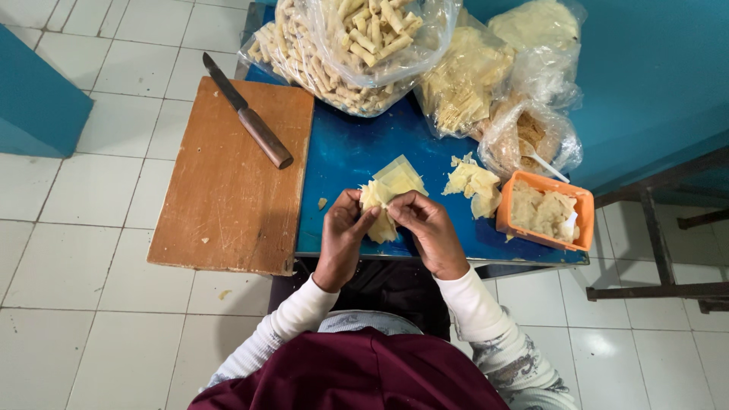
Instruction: The person sits at a small blue table and folds thin yellow sheets over a scoop of brown powder taken from a plastic bag, pressing the sheets into small filled packets. The finished packets are placed into an orange container on the table, and the person repeats the folding cycle with new sheets.
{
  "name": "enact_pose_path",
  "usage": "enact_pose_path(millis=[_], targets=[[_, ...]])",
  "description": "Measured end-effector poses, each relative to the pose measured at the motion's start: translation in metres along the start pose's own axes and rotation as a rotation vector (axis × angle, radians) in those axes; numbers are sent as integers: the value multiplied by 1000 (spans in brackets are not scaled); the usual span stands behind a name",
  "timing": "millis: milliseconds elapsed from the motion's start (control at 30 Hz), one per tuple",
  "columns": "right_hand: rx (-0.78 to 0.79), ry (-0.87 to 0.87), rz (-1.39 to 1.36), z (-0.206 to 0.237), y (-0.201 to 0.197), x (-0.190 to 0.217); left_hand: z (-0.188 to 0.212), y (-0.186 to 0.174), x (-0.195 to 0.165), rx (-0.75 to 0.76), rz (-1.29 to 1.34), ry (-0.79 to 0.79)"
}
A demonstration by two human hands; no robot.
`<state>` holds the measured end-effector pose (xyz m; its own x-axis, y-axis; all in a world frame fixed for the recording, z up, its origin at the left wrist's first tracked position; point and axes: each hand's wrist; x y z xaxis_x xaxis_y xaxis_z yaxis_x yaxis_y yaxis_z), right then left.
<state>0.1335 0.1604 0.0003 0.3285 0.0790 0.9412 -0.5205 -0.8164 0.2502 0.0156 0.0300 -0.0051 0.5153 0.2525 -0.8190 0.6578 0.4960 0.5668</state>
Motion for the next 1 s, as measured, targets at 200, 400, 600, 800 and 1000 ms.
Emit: enact_pose_path(millis=[200, 400, 600, 800, 1000], targets=[[-162, 158, -395, 2, -18, -17, 3, -4, -4, -43, -20, -17], [-332, 169, -435, -7, -47, -14, 9, -16, -12, -114, 93, -47], [-278, 73, -280, -23, -59, 6, 16, -27, -22, -73, 200, -23], [-74, -336, 995, -24, -26, 22, 21, -26, -29, -107, 218, -5], [227, -739, 1273, 7, 6, 21, 22, -27, -33, -114, 238, 20]])
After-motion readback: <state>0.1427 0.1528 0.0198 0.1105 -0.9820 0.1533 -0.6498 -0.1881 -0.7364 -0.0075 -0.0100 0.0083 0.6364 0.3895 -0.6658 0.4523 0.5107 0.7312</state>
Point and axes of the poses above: each hand's wrist, its own z-axis away from the middle knuckle, its own y-axis out of the palm, x = y × z, and after that the axes turned 13 degrees about -y, right-handed
